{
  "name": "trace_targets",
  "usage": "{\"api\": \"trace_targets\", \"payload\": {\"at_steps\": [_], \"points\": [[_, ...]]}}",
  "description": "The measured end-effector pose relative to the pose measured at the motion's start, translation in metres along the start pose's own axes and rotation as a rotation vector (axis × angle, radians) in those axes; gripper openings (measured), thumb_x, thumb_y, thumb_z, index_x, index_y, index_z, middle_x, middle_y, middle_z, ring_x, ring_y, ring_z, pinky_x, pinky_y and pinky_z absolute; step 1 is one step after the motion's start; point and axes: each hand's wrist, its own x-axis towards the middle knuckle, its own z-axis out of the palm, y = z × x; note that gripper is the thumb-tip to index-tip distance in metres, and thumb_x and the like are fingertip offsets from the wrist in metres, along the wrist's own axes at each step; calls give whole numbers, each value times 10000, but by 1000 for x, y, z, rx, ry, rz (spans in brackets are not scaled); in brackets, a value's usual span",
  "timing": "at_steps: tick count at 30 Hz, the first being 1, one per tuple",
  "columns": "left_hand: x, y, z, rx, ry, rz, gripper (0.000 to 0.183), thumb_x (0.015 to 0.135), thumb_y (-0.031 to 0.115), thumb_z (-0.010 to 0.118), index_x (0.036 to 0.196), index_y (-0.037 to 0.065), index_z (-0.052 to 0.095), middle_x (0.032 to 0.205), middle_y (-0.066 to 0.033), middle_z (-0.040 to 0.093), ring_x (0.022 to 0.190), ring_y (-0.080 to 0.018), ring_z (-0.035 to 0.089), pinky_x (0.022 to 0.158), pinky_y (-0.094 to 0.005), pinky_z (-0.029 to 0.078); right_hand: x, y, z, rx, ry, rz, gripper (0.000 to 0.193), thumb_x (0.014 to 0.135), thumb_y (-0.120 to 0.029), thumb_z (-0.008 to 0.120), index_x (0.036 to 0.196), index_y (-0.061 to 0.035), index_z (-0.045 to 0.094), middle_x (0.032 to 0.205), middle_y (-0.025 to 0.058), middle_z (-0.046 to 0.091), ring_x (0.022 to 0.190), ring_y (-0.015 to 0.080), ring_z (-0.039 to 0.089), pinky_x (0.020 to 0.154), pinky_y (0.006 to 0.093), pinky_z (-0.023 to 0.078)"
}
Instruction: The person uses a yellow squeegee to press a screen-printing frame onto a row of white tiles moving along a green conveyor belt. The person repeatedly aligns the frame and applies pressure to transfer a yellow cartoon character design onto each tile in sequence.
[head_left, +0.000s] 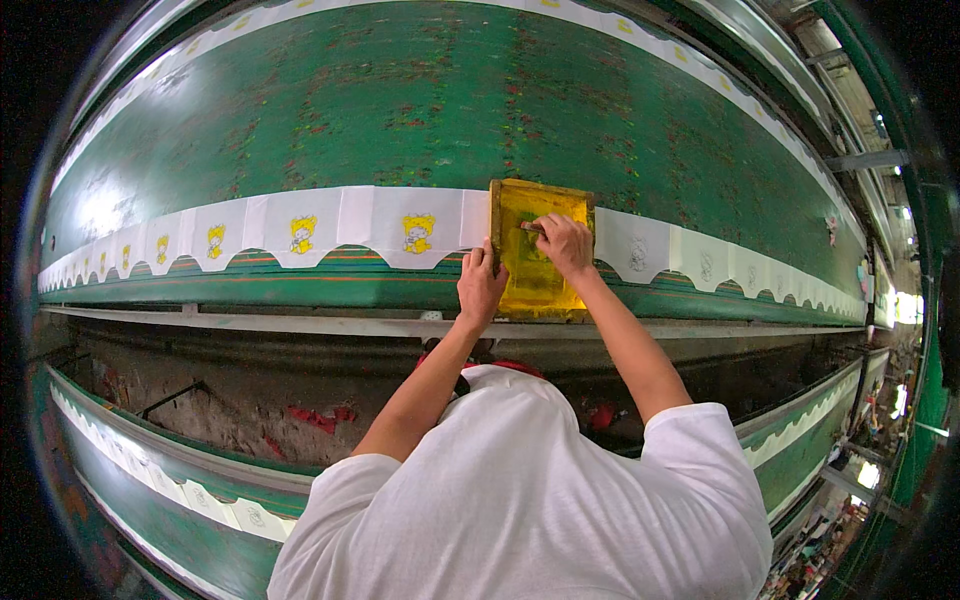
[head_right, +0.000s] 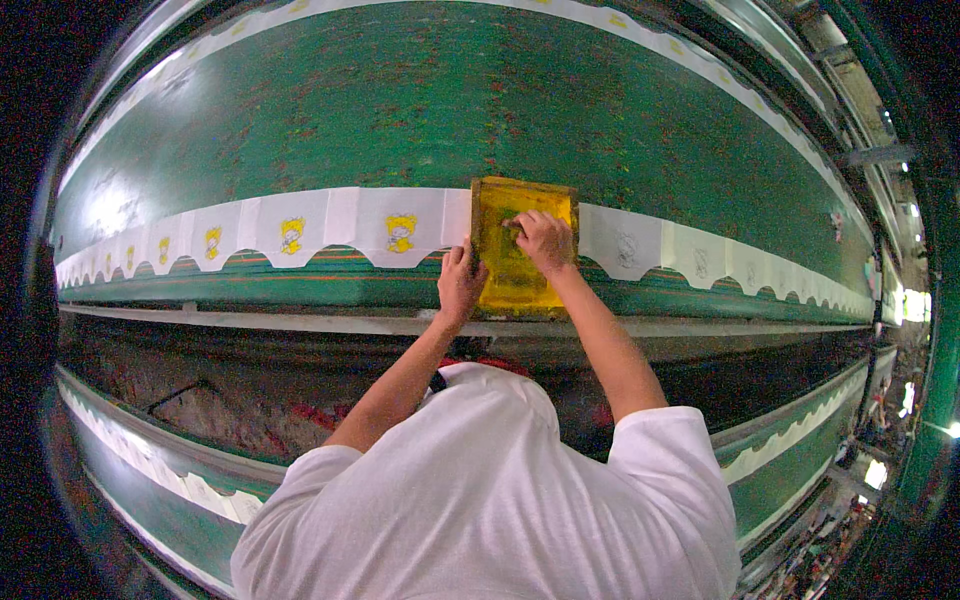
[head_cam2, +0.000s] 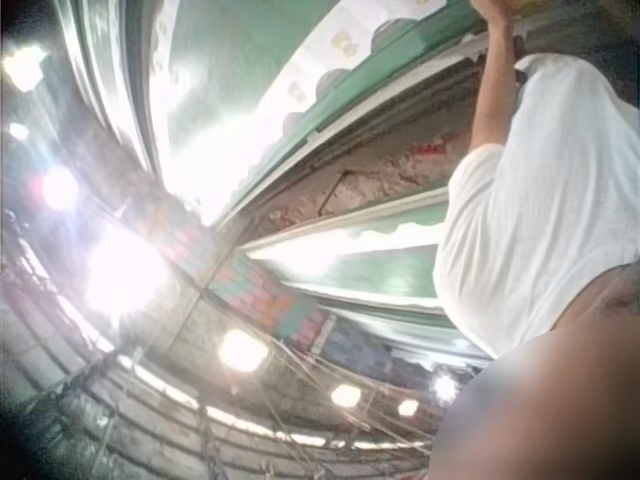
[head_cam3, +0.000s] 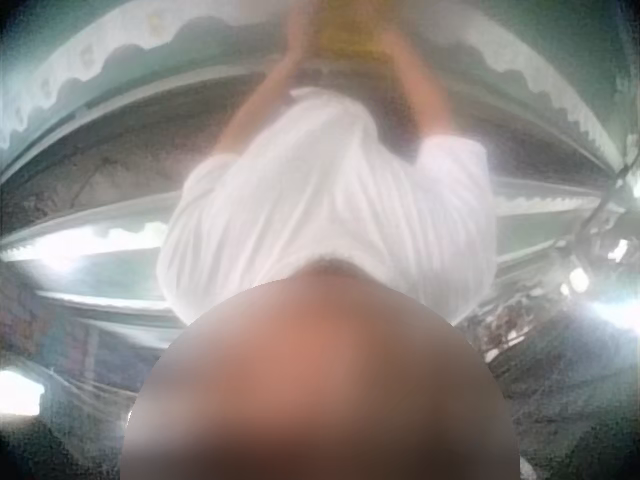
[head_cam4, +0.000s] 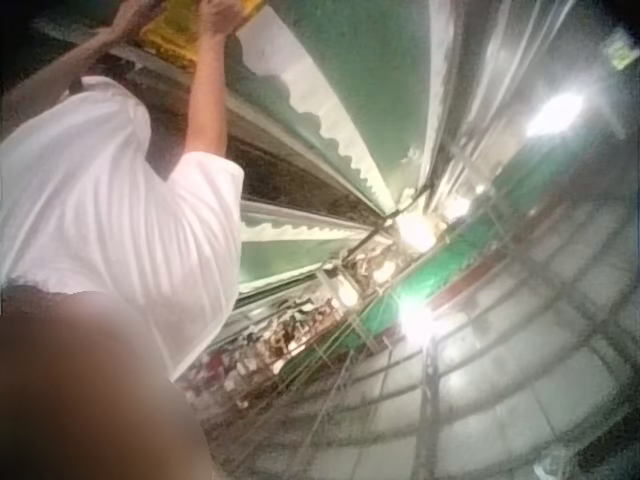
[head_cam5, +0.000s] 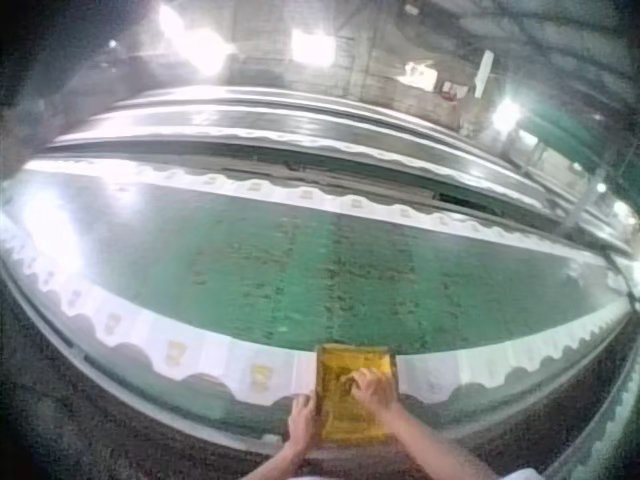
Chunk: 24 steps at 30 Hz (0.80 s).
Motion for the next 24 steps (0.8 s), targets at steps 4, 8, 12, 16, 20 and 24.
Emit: {"api": "trace_targets", "payload": {"at_steps": [4, 8, 12, 16, 20, 24], "points": [[-2, 2, 0, -4, 6, 0, 699, 954, 198, 777, 1575, -24, 546, 1227, -145, 665, 1175, -352, 642, 924, -447, 620, -2, 1, 3, -23, 19, -30, 177, 882, -142, 805, 1058, -145, 785, 959, 30, 744, 922, 263, 743, 786, 460, 595], [-3, -1, 1, 8, -24, 0, 700, 962, 205, 774, 1581, -21, 539, 1236, -145, 670, 1178, -352, 642, 927, -453, 620, -1, 3, 5, -89, 34, -43, 199, 885, -146, 810, 1081, -137, 778, 982, 37, 745, 928, 261, 743, 801, 459, 603], [-4, -3, 1, -14, -7, 21, 689, 978, 209, 762, 1587, -20, 534, 1256, -148, 674, 1188, -356, 637, 927, -456, 620, 16, 15, 4, -62, -63, 4, 245, 882, -165, 817, 1119, -132, 764, 1037, 49, 743, 983, 281, 742, 830, 465, 605], [-3, -3, -2, -60, -24, 0, 668, 996, 211, 747, 1586, -17, 531, 1272, -160, 663, 1213, -378, 624, 963, -478, 596, 23, 30, -3, 7, 49, 11, 273, 867, -190, 829, 1126, -136, 763, 1079, 53, 748, 1040, 301, 738, 852, 488, 597], [-4, -2, -6, -98, -80, -34, 664, 996, 210, 746, 1581, -17, 530, 1287, -166, 646, 1228, -389, 610, 991, -491, 578, 33, 31, 2, 39, -11, -32, 318, 846, -222, 836, 1146, -146, 762, 1106, 67, 747, 1083, 313, 735, 880, 538, 579], [-3, -1, -4, -99, -21, -17, 680, 975, 208, 764, 1576, -18, 539, 1268, -165, 654, 1210, -393, 619, 989, -490, 579, 37, 22, 10, -58, -83, 17, 317, 834, -235, 833, 1129, -149, 755, 1072, 74, 734, 1078, 321, 735, 875, 538, 582]]}}
